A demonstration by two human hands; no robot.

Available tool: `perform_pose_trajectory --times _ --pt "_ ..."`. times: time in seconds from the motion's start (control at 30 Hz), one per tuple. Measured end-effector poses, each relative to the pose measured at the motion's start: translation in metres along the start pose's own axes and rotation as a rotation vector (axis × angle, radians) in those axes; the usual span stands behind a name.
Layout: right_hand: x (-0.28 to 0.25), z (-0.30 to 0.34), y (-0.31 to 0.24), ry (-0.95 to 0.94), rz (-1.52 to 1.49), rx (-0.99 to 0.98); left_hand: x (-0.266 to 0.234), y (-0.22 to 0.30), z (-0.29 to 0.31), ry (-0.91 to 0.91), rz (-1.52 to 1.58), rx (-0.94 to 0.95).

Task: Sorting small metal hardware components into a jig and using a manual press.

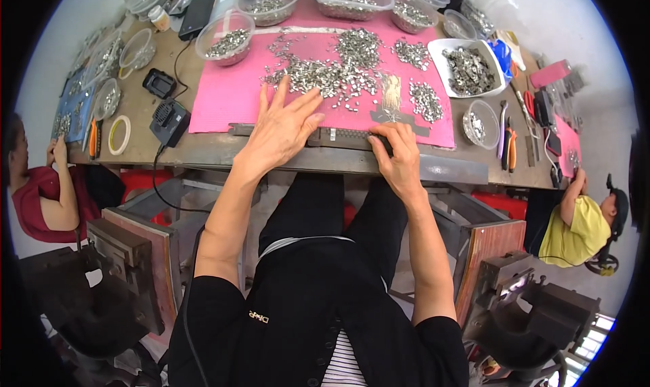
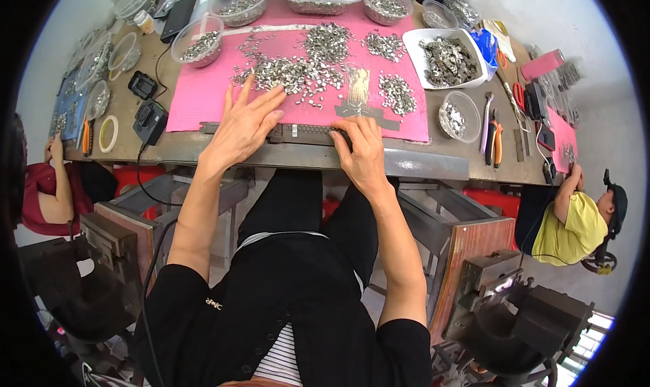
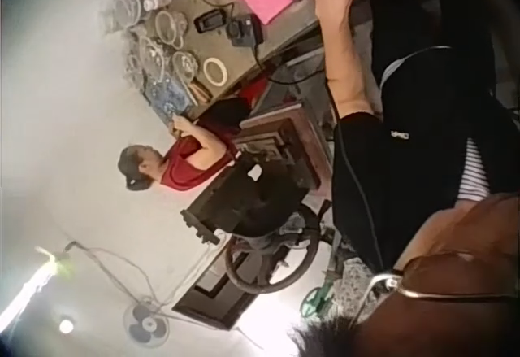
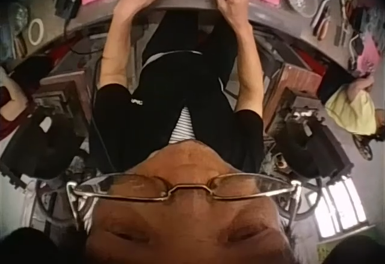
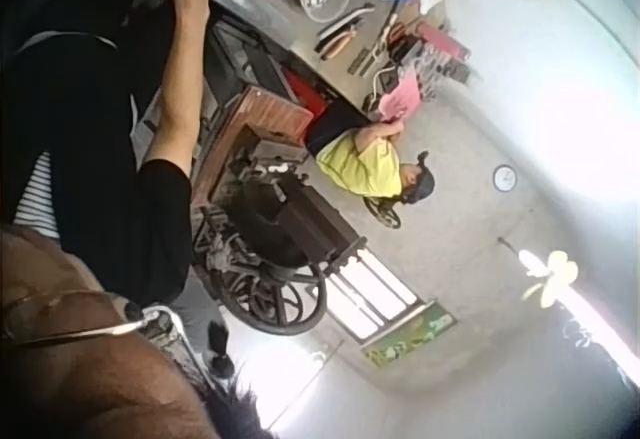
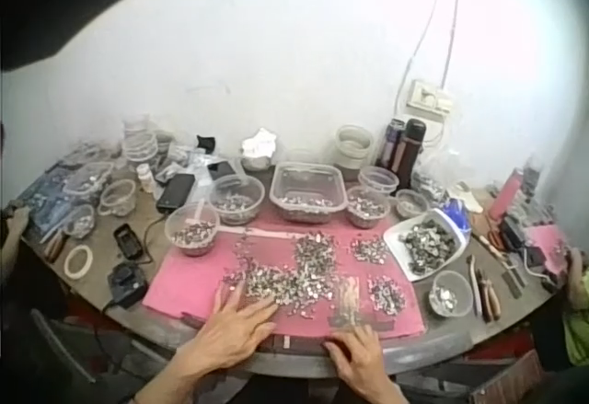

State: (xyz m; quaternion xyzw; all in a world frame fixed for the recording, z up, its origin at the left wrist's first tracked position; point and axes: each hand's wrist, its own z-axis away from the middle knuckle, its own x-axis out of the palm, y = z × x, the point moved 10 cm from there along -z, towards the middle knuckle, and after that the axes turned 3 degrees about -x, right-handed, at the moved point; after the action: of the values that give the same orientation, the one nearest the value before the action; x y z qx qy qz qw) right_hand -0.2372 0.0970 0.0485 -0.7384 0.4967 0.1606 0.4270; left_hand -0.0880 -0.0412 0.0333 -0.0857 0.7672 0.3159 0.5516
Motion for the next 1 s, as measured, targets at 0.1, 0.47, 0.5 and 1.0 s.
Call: perform_pose_trajectory --times 0.1,0.47,0.5,1.0 --pt "0.001 0.0 -0.001 -0.006 0.004 -0.004 -0.006 0.001 0.012 0.025 0.057 0.039" --pt "0.031 -0.045 -0.02 -0.089 -0.03 -0.106 -0.035 -0.027 0.011 0.369 0.171 -0.066" --pt "0.043 -0.05 -0.023 -0.109 -0.051 -0.153 -0.033 -0.024 0.007 0.383 0.161 -0.051" --pt "0.064 -0.074 -0.011 -0.232 0.073 -0.148 -0.023 -0.031 -0.011 0.344 0.112 -0.04"
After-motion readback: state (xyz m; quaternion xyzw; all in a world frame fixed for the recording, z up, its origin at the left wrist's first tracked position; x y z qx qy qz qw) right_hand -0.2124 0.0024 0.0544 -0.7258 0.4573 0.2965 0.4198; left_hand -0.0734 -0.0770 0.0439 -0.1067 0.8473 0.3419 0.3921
